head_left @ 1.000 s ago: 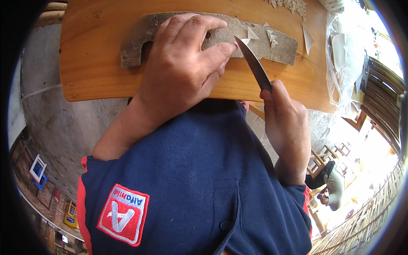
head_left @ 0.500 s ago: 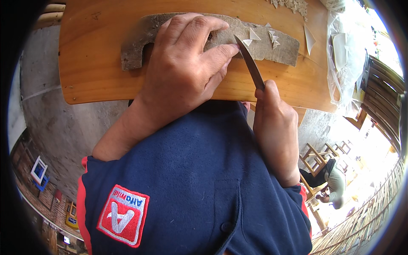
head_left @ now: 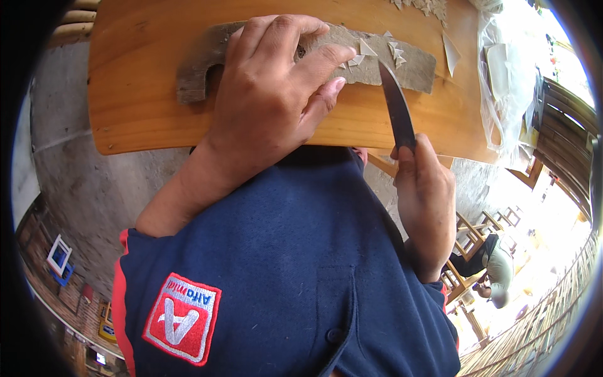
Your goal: The person uses a knife to cut small triangular pieces from a flat, light-colored material on a wooden table. They repeatedly position the material, slice off triangles, and move the cut pieces aside. The process continues throughout the clip with consistent hand movements and tool use.
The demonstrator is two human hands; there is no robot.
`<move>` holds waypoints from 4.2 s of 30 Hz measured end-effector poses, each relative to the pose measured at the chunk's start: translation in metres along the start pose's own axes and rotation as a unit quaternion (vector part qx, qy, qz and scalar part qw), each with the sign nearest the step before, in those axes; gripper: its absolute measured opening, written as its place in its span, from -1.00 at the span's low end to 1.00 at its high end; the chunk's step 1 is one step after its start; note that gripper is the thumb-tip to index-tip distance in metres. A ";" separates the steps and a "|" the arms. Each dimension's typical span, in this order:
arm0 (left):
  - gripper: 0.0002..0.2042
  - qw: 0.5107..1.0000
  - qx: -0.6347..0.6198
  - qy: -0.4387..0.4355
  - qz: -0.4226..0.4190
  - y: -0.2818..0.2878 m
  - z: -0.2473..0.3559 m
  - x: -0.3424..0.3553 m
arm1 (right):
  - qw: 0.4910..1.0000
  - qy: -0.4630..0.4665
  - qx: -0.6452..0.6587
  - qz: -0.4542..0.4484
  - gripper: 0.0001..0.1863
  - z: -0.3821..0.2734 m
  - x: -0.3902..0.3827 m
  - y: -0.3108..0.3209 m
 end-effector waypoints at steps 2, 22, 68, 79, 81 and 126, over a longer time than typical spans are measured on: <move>-0.67 1.000 0.019 -0.004 -0.023 -0.001 0.003 0.002 | 1.000 0.000 0.011 0.021 -0.88 0.000 0.000 -0.001; -0.68 0.997 0.058 -0.021 -0.037 0.000 0.003 0.001 | 0.999 0.033 -0.015 -0.003 -0.90 -0.010 0.014 -0.014; -0.82 0.984 -0.052 0.108 -0.134 0.006 0.008 0.055 | 0.995 0.089 0.022 -0.046 -0.86 -0.002 0.012 -0.026; -0.85 0.969 -0.091 0.192 -0.127 -0.009 0.004 0.066 | 0.996 0.089 0.015 -0.012 -0.84 0.018 0.018 -0.027; -0.81 0.960 -0.151 0.216 -0.090 0.002 0.004 0.063 | 0.998 0.066 0.004 0.008 -0.84 0.021 0.020 -0.022; -0.75 0.987 0.160 0.013 -0.032 -0.012 0.020 0.003 | 0.995 0.080 -0.040 0.049 -0.91 0.005 0.025 -0.032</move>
Point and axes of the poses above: each hand's wrist, its own x-axis towards the middle knuckle, its own y-axis out of the back of the hand, z = x × y, the point moved 1 cm from there along x, towards the middle knuckle, and after that the axes turned 6 degrees about -x, right-handed, at the moved point
